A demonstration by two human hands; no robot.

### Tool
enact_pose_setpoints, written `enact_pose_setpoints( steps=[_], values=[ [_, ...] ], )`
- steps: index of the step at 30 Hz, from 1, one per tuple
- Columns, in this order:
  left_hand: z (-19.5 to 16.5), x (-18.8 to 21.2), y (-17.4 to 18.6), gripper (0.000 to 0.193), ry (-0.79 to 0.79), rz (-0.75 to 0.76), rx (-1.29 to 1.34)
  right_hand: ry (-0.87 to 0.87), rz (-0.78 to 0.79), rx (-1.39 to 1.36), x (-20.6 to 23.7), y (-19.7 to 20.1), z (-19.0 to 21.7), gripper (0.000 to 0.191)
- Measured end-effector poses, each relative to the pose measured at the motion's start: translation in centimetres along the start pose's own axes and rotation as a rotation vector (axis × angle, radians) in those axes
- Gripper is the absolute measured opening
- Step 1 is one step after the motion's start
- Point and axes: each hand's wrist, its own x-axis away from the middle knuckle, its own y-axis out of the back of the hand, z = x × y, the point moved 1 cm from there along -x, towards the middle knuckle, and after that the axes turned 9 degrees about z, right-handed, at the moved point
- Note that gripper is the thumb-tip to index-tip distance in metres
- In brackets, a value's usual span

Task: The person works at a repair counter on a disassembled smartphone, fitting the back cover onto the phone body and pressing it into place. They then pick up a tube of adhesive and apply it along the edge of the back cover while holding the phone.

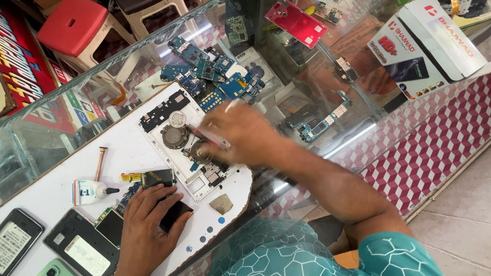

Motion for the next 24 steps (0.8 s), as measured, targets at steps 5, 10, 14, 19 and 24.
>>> enact_pose_setpoints(
  steps=[5, 10, 14, 19, 24],
  values=[
    [0.1, 0.2, 0.2, 0.036, 0.005, -0.006, 0.021, -0.606, -0.447, 0.087, 5.8, 7.8, -8.9, 0.031],
    [0.1, 0.4, 0.2, 0.036, 0.005, -0.028, 0.036, -0.94, -0.291, 0.373, 13.7, 9.5, -13.6, 0.043],
    [0.0, 0.4, 0.4, 0.036, -0.003, -0.04, 0.041, -1.058, -0.245, 0.192, 16.1, 7.9, -16.3, 0.034],
    [-0.3, 0.7, 0.6, 0.037, -0.01, -0.043, 0.047, -0.97, -0.431, -0.051, 17.0, 7.2, -19.3, 0.027],
    [0.0, 1.0, 0.6, 0.038, -0.017, -0.044, 0.038, -0.392, -0.972, -1.633, 18.3, 8.1, -20.9, 0.038]
  ],
)
